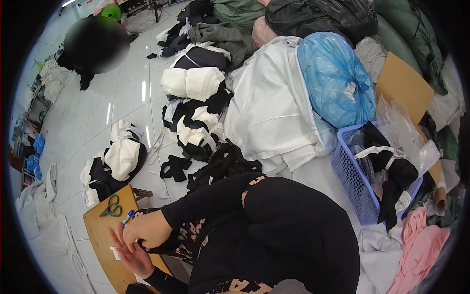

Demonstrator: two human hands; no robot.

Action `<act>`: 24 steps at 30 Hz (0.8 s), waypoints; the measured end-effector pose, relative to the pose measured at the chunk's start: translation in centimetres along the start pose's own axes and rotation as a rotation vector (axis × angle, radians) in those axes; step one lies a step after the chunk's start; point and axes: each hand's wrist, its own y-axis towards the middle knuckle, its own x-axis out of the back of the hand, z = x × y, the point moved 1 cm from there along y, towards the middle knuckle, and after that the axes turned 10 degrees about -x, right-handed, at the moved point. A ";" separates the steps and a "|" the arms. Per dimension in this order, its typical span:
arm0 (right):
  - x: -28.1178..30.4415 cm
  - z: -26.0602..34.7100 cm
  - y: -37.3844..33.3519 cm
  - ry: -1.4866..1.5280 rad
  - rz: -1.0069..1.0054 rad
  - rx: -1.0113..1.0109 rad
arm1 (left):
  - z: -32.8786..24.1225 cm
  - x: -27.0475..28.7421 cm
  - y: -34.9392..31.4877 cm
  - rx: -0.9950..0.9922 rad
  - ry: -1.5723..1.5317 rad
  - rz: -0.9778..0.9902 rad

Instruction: Labeling textile pieces with a marker and organizing them on a workspace in a garment factory.

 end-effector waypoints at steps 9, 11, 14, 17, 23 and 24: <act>7.0 1.7 -1.0 0.306 0.184 -0.302 | -5.8 4.2 -3.8 0.178 0.752 0.050; 7.8 0.5 -0.9 0.150 0.225 -0.364 | -6.7 5.0 -4.3 0.283 0.919 -0.005; 6.3 -4.1 1.4 0.038 0.114 -0.143 | -8.5 8.1 -5.5 0.443 1.200 -0.107; 5.0 -11.0 1.6 -0.114 0.229 -0.422 | -7.8 12.5 -7.8 0.324 1.235 -0.233; -4.6 -8.6 6.2 -0.099 0.368 -0.307 | -11.0 8.4 -9.3 0.318 1.134 -0.394; -7.5 -7.9 7.2 0.133 0.411 -0.375 | -11.0 8.0 -9.1 0.119 1.165 -0.325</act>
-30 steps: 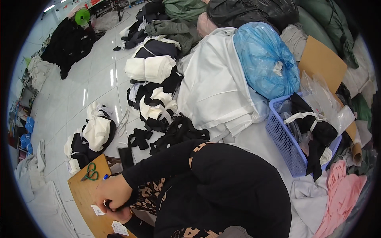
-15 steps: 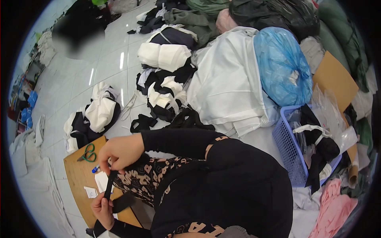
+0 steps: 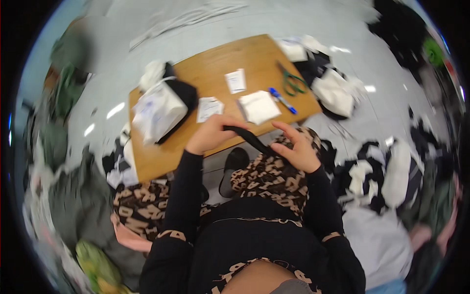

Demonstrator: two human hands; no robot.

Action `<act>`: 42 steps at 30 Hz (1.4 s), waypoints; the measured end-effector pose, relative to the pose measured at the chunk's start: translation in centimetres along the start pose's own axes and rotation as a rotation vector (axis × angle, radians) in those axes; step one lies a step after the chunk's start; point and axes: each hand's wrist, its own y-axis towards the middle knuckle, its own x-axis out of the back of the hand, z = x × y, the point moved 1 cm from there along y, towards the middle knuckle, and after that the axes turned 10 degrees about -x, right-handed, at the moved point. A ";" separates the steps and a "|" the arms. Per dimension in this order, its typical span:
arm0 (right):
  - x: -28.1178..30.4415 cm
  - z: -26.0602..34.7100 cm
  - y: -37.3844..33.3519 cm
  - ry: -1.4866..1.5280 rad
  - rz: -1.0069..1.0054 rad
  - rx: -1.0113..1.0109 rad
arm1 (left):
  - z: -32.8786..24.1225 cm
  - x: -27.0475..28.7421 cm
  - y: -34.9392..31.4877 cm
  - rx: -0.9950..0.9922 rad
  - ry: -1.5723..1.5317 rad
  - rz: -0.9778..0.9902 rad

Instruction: Labeling textile pieces with a marker and organizing them on a workspace in a garment factory.

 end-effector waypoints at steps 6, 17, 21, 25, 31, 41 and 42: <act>-8.4 3.5 6.2 0.400 0.280 -0.251 | 3.3 0.3 -5.1 0.174 -0.862 -0.788; -9.5 0.7 8.0 0.459 0.139 -0.110 | 4.3 -1.8 -3.4 0.244 -0.855 -0.809; -8.5 1.8 9.0 0.538 0.113 -0.122 | 3.5 -2.0 -2.3 0.145 -0.660 -0.725; -7.9 2.7 8.9 0.941 0.076 -0.193 | 3.6 -2.5 -1.6 0.096 -0.729 -0.733; -7.5 2.5 9.3 0.877 0.123 -0.247 | 3.2 -3.2 -0.9 0.109 -0.580 -0.782; -10.6 3.3 8.4 0.311 -0.130 0.056 | 4.1 -3.7 -1.8 0.133 -0.534 -1.024; -10.6 2.7 8.3 0.230 -0.130 0.103 | 4.7 -3.7 -2.0 0.150 -0.498 -1.018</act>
